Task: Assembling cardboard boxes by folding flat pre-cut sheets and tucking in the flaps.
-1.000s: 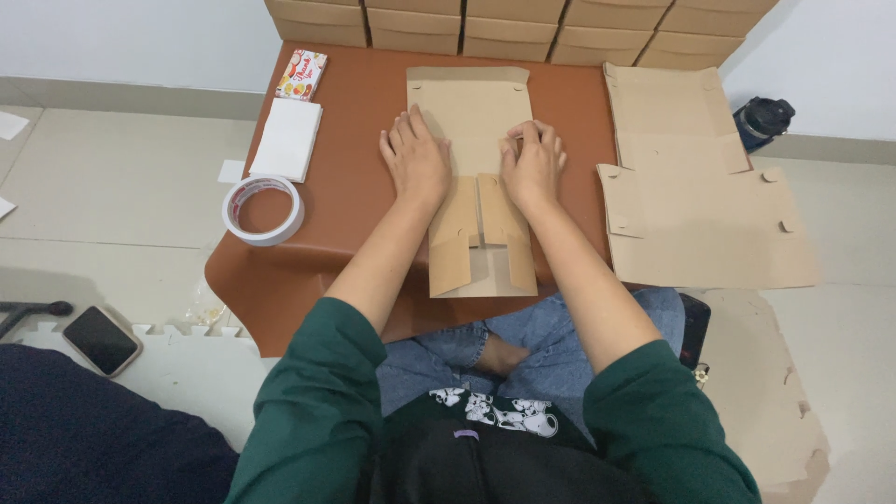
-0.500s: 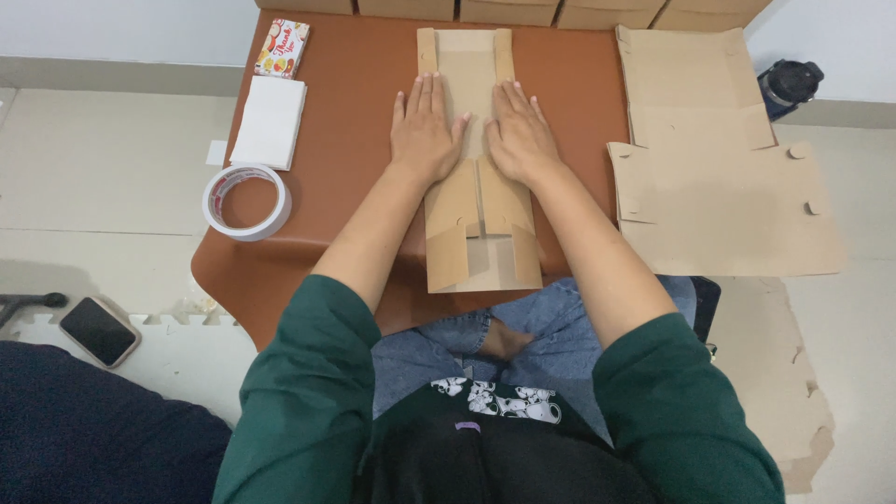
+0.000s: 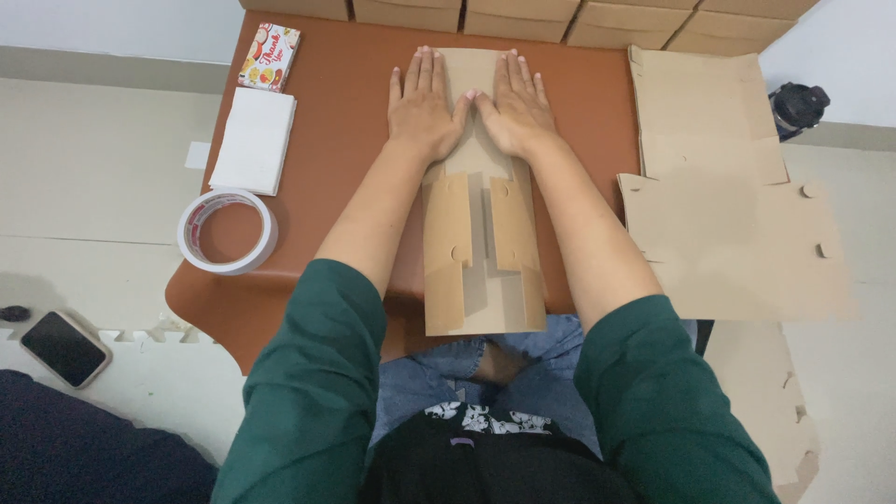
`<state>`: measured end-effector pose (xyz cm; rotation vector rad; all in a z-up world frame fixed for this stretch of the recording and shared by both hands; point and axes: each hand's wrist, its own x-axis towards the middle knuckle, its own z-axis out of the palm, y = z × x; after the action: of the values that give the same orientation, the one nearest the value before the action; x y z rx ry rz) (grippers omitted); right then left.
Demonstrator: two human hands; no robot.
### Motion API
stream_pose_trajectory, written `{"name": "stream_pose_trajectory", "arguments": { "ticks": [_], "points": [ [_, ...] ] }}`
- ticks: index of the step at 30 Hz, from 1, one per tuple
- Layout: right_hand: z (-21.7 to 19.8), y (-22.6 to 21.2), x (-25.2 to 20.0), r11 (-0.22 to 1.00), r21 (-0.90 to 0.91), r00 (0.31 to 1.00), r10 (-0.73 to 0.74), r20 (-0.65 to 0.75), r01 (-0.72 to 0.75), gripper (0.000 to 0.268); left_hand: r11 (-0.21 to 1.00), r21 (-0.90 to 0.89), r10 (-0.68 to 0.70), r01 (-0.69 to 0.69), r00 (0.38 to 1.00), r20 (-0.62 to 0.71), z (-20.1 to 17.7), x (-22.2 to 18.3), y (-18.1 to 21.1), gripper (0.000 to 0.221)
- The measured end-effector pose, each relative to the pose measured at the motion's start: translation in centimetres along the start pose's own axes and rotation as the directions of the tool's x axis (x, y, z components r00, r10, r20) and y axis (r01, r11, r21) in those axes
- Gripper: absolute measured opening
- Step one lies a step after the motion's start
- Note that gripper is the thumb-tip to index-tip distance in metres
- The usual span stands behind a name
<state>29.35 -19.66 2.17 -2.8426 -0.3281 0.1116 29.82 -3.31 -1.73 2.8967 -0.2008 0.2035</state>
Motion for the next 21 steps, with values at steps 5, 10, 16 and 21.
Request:
{"name": "stream_pose_trajectory", "arguments": {
  "ticks": [5,10,16,21],
  "points": [
    [0.1,0.3,1.7,1.0,0.019,1.0,0.008,-0.027,-0.008,0.074,0.999,0.026,0.028,-0.025,0.994,-0.105,0.9,0.7,-0.4,0.079],
    [-0.6,1.1,1.8,0.987,0.161,1.0,0.024,-0.005,-0.023,0.073,0.998,0.057,0.02,-0.016,0.998,-0.063,0.2,0.4,-0.1,0.077],
    [-7.2,-1.0,-9.2,0.898,0.431,0.986,0.018,0.168,-0.09,0.084,0.982,0.183,-0.037,0.051,0.996,-0.076,1.0,0.2,-1.6,0.082],
    [-10.4,-2.9,-24.1,0.987,0.163,0.992,-0.016,0.125,-0.005,0.102,0.882,0.383,-0.244,0.274,0.962,-0.124,0.3,-1.4,-3.6,0.088]
  ]
}}
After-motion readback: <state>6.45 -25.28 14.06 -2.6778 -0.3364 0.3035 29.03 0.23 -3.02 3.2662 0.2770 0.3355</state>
